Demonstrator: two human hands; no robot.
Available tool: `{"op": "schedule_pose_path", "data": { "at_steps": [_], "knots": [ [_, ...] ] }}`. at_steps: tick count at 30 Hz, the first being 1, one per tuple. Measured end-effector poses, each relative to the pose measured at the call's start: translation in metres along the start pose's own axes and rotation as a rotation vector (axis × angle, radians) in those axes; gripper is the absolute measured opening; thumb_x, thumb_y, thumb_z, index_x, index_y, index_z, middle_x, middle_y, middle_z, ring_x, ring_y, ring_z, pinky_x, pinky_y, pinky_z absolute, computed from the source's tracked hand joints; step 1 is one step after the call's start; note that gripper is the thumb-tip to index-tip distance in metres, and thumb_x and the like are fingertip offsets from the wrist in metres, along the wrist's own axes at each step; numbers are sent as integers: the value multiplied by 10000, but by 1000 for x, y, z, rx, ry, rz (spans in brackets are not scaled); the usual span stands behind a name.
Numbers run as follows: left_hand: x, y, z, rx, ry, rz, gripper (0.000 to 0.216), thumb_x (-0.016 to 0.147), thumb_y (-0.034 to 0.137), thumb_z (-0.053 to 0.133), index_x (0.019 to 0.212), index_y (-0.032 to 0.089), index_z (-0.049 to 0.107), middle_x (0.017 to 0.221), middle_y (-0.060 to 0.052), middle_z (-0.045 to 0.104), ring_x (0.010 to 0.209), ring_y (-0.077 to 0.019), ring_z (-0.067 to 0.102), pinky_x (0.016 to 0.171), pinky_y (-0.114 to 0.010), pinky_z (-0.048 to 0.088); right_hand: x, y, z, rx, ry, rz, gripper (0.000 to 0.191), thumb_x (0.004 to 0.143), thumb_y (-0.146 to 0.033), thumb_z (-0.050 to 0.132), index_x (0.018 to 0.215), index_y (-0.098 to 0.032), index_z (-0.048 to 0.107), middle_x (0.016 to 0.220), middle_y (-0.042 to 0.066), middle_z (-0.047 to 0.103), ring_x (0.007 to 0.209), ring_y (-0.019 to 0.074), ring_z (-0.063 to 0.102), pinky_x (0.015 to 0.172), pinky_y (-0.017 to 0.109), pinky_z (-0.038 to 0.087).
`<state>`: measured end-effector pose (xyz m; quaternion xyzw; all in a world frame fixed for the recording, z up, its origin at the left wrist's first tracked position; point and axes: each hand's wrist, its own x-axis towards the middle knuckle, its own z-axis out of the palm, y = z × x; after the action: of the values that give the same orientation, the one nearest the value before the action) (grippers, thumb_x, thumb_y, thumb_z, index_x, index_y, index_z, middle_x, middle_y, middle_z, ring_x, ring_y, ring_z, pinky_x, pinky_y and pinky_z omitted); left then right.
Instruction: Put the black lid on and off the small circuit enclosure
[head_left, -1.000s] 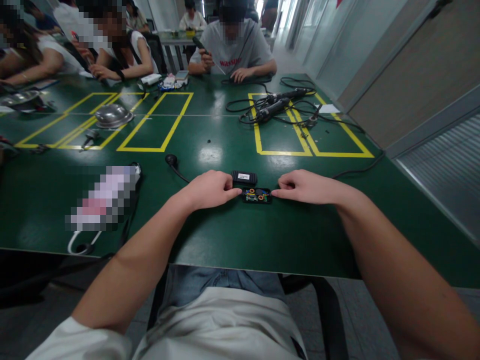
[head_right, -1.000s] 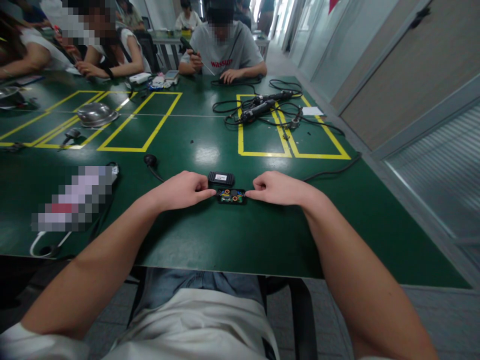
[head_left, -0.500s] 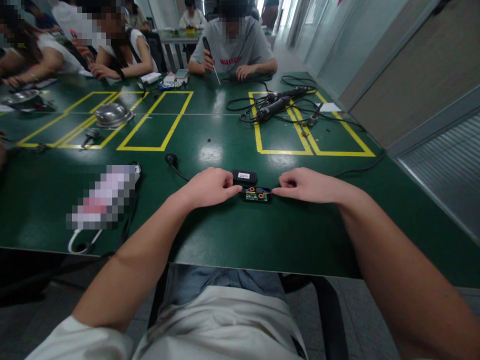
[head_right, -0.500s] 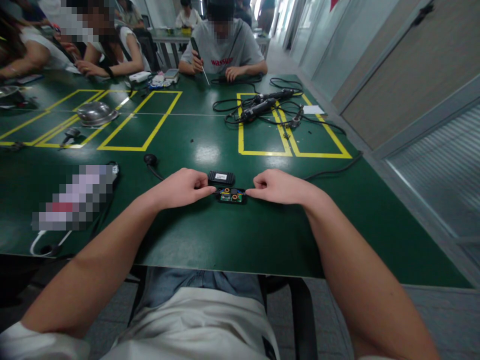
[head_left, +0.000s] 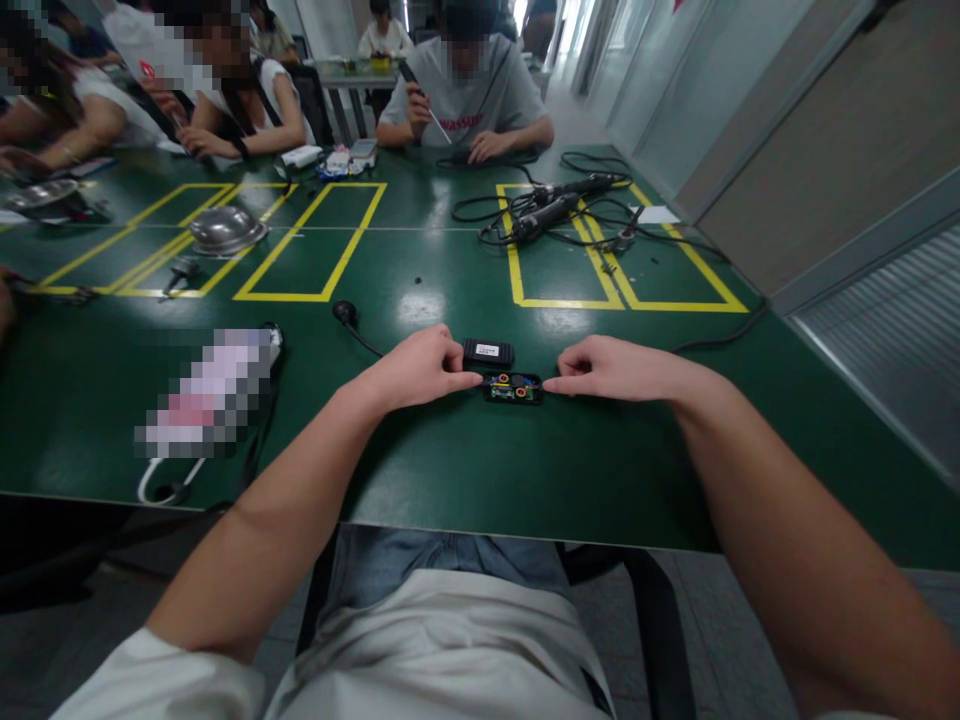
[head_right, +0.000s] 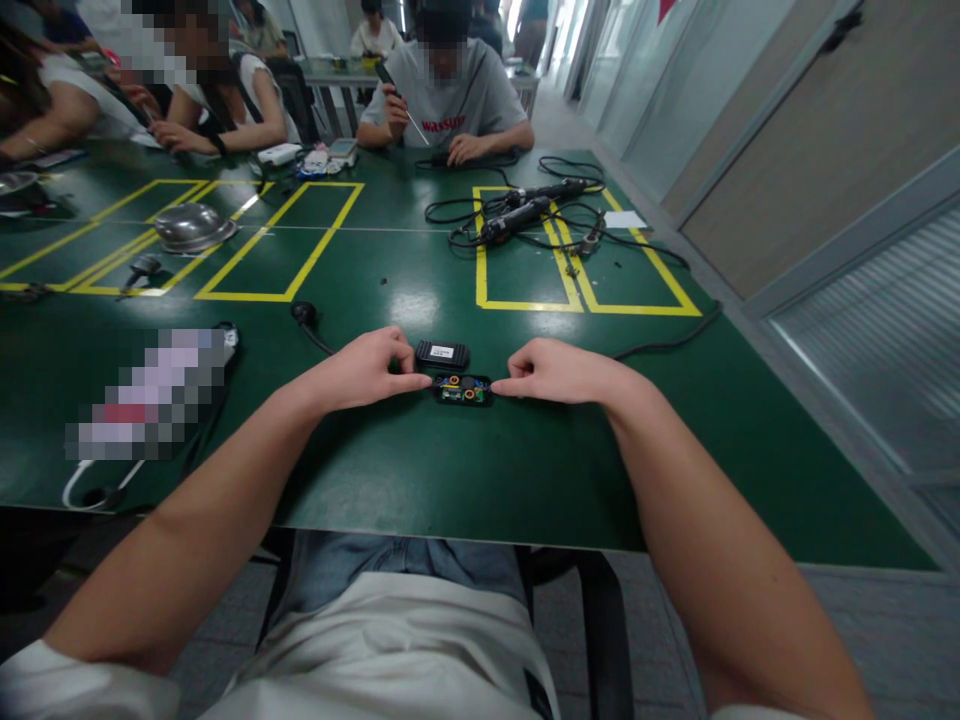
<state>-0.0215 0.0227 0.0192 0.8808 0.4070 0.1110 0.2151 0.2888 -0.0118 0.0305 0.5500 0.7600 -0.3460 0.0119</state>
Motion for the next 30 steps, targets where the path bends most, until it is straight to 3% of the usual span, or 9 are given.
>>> {"op": "schedule_pose_path", "data": {
  "at_steps": [4,8,12,16,21,27,30],
  "knots": [
    [1,-1,6,-13,130,84,154,938,359,787,950,206,774,1186,-115,700,1149,-309,688,1085,-481,556,1,-1,0,-7,8,6,701,820,-930,658,658,-254,571,636,-19,499,624,168,450,594,339,331],
    [6,-2,14,-45,115,158,330,1020,231,663,1318,255,804,1508,-125,701,1412,-330,649,1276,-559,463,1,-3,1,-30,17,5,683,821,-918,639,665,-256,578,646,-11,523,630,175,462,599,348,335],
    [11,-6,18,-34,74,116,331,1048,233,666,1345,247,811,1414,-99,796,1316,-299,721,1232,-518,503,1,-2,1,2,11,-33,644,836,-876,645,676,-257,566,648,-16,525,634,172,465,607,345,340],
    [8,-3,16,-28,125,83,335,1037,255,710,1359,242,802,1378,-95,815,1308,-301,715,1218,-505,497,-1,-2,-1,69,-22,-54,601,813,-837,709,715,-254,602,648,-22,543,630,172,485,608,337,352],
    [-1,10,14,-117,175,193,362,1058,311,708,1407,265,788,1419,-96,786,1325,-302,689,1211,-501,486,-1,-4,-1,82,-18,-29,547,805,-781,730,723,-250,623,658,-19,561,622,171,490,610,344,359],
    [-4,20,20,-124,-4,278,359,1049,306,728,1396,280,814,1366,-100,786,1237,-299,695,1170,-491,494,-1,-6,-2,86,-22,-37,579,782,-808,756,704,-250,618,647,-23,557,615,164,473,594,334,340],
    [-3,21,21,-103,-27,270,363,1055,297,726,1407,290,811,1376,-95,781,1227,-295,689,1168,-487,489,-2,-6,-2,91,-20,-31,595,771,-823,763,699,-250,618,645,-23,551,614,164,470,596,338,339]
  ]
}}
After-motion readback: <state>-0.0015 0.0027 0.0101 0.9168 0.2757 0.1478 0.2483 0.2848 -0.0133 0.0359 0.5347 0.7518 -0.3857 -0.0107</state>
